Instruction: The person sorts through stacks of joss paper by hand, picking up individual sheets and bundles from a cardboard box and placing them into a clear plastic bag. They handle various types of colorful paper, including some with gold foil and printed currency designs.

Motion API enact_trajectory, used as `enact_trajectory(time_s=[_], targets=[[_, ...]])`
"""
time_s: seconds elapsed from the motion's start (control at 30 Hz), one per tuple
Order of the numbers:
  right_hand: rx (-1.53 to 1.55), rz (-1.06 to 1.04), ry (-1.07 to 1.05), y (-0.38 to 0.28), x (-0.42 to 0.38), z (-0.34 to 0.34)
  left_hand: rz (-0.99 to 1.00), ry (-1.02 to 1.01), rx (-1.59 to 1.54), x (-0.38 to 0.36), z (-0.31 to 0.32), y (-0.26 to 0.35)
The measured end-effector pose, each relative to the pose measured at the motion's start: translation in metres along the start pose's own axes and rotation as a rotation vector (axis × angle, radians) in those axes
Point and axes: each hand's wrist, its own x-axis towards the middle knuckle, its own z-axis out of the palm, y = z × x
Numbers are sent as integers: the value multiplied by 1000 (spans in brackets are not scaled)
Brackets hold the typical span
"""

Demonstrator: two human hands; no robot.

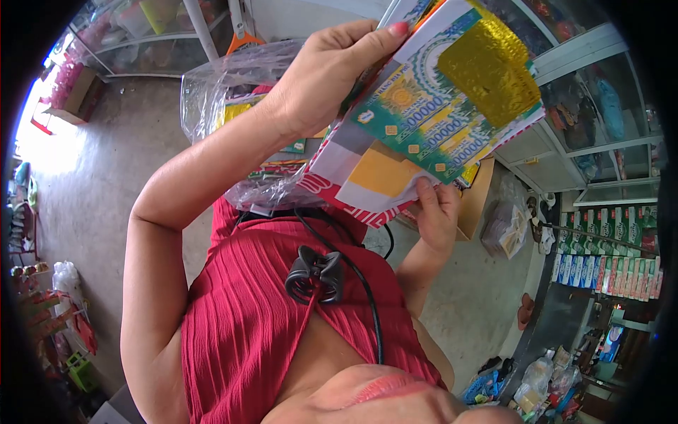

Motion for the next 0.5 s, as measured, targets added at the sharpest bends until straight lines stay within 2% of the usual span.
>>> enact_trajectory(time_s=[0.07,0.13,0.2,0.27,0.33,0.4,0.47,0.5], targets=[[-24,6,39,0,-3,-1,120,-31,69,-4,-4,4],[60,0,47,-2,-5,-5,-114,-429,-304,1,-32,43],[142,-14,48,-4,-6,-8,237,52,-182,-6,-10,40],[170,-249,178,-7,-2,-9,602,95,-43,-3,-31,57],[193,-287,196,-14,-1,-14,737,49,9,-4,-71,84],[213,-329,220,-20,-3,-28,880,-6,131,-23,-80,102],[203,-427,378,-21,-7,-50,815,-1,172,-31,-104,124],[259,-454,354,-27,-9,-55,824,42,224,-32,-100,126]])
